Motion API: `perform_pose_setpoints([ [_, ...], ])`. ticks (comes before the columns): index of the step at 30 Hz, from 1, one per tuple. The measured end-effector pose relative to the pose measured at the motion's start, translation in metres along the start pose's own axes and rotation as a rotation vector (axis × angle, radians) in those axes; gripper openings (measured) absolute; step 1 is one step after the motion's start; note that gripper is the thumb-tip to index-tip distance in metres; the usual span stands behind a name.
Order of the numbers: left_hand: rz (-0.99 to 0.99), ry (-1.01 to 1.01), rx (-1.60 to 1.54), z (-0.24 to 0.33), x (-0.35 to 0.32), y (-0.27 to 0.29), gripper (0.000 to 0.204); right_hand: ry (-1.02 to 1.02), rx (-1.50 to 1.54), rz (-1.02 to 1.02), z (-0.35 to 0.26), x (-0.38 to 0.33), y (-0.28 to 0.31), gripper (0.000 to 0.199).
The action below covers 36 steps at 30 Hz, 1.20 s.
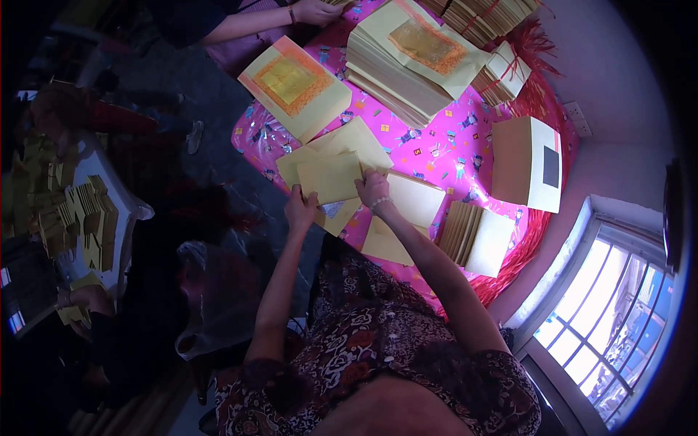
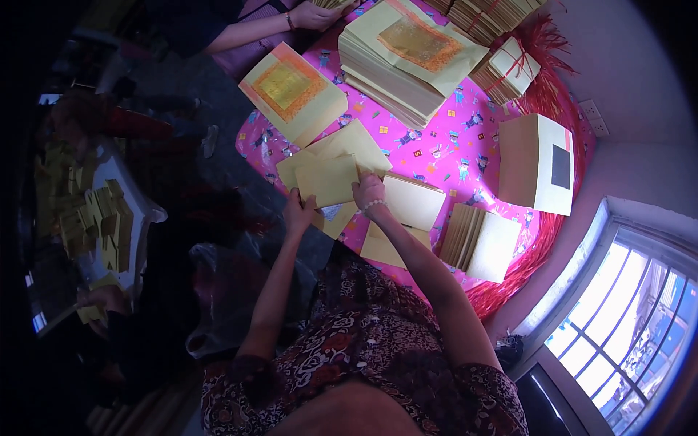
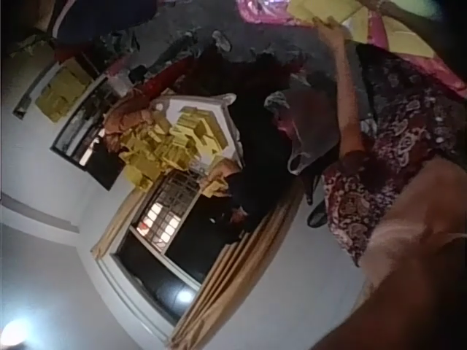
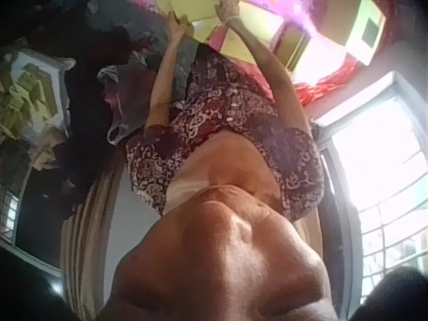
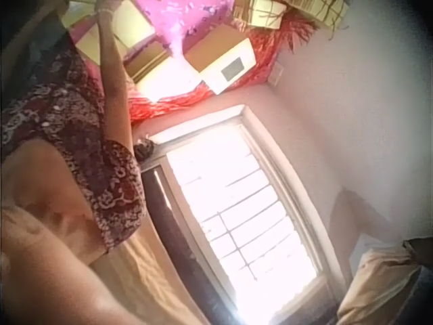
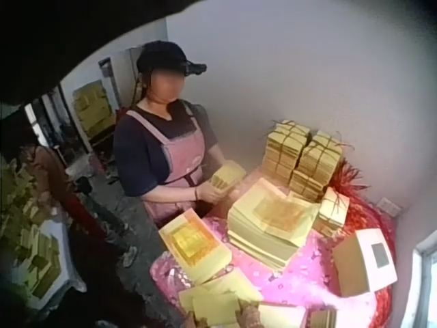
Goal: Counting and bundling sheets of joss paper using red string.
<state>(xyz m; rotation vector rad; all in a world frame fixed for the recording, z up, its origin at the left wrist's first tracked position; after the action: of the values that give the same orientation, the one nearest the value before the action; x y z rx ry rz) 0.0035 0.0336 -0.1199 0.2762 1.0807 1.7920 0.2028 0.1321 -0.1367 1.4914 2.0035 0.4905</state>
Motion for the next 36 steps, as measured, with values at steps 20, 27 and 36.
perform_pose_setpoints([
  [20, 0.368, -0.261, 0.379, 0.036, -0.011, 0.017, 0.032, -0.115, -0.190, -0.022, -0.010, -0.003, -0.009, 0.027],
  [27, 0.042, -0.436, 0.297, 0.048, -0.017, -0.001, 0.029, -0.126, -0.241, -0.092, -0.025, -0.006, -0.002, 0.029],
  [36, -0.009, -0.387, 0.385, 0.050, -0.014, -0.009, 0.035, 0.219, -0.384, 0.029, -0.060, -0.026, 0.000, 0.022],
])
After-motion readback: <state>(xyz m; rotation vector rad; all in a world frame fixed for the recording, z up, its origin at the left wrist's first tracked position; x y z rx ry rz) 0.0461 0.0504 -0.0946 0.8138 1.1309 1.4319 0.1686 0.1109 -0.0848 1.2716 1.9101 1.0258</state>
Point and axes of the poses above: each hand's wrist, its own x-axis towards the middle knuckle, its own y-axis out of the back of the hand, z = x × y, the point moved 5 cm from there along x, towards the middle knuckle, and after that the axes turned 11 degrees about x, right-handed, at the moved point
